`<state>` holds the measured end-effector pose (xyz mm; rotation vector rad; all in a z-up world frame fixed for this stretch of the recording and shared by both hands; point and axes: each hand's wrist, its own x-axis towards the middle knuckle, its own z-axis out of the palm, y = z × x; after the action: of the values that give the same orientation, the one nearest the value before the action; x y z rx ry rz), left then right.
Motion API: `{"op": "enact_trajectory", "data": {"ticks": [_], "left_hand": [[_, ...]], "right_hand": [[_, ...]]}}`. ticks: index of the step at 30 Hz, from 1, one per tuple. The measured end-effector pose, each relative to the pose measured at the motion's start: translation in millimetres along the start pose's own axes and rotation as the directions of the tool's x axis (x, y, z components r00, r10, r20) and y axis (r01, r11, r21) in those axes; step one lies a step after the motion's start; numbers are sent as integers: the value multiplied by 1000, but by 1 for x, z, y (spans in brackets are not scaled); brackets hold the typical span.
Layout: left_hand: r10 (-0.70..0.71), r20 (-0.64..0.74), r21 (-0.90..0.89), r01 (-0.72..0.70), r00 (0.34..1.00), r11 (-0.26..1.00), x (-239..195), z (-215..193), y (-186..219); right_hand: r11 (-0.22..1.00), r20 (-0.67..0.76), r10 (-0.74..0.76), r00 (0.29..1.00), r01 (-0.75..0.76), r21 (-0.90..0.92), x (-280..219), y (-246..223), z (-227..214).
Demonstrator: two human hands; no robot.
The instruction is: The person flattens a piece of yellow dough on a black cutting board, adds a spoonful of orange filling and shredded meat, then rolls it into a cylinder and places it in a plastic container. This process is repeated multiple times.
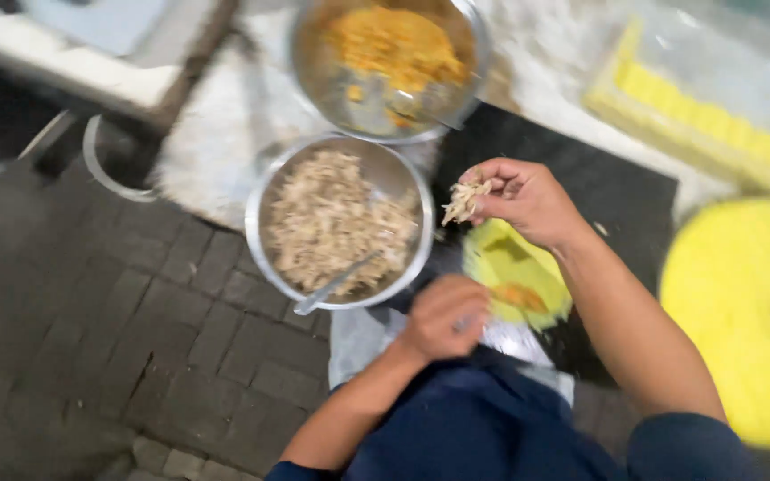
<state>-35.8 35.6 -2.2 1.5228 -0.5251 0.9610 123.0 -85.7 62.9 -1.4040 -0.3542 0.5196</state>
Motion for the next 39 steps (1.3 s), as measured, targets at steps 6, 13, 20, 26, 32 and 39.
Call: {"op": "enact_trajectory", "data": {"ticks": [6, 13, 20, 26, 32, 39], "left_hand": [[-256, 159, 114, 240, 954, 964, 30, 7, 3], [-380, 466, 66, 397, 799, 915, 28, 45, -16], [-392, 537, 123, 391, 747, 912, 24, 52, -25], [-356, 585, 173, 317, 729, 933, 37, 42, -19], [-234, 713, 130, 204, 660, 970, 52, 41, -1], [-225, 702, 62, 257, 675, 964, 45, 38, -15]], "right_hand": [[987, -248, 52, 967, -88, -137, -116, 37, -44], [912, -462, -138, 876, -70, -405, -149, 58, -40], [609, -263, -341, 902, -1, -793, -166, 65, -50], [470, -121, -184, 976, -21, -882, -185, 23, -39], [434, -7, -188, 982, 77, -898, -194, 28, -38], [583, -195, -333, 923, 39, -812, -189, 57, -45]]}}
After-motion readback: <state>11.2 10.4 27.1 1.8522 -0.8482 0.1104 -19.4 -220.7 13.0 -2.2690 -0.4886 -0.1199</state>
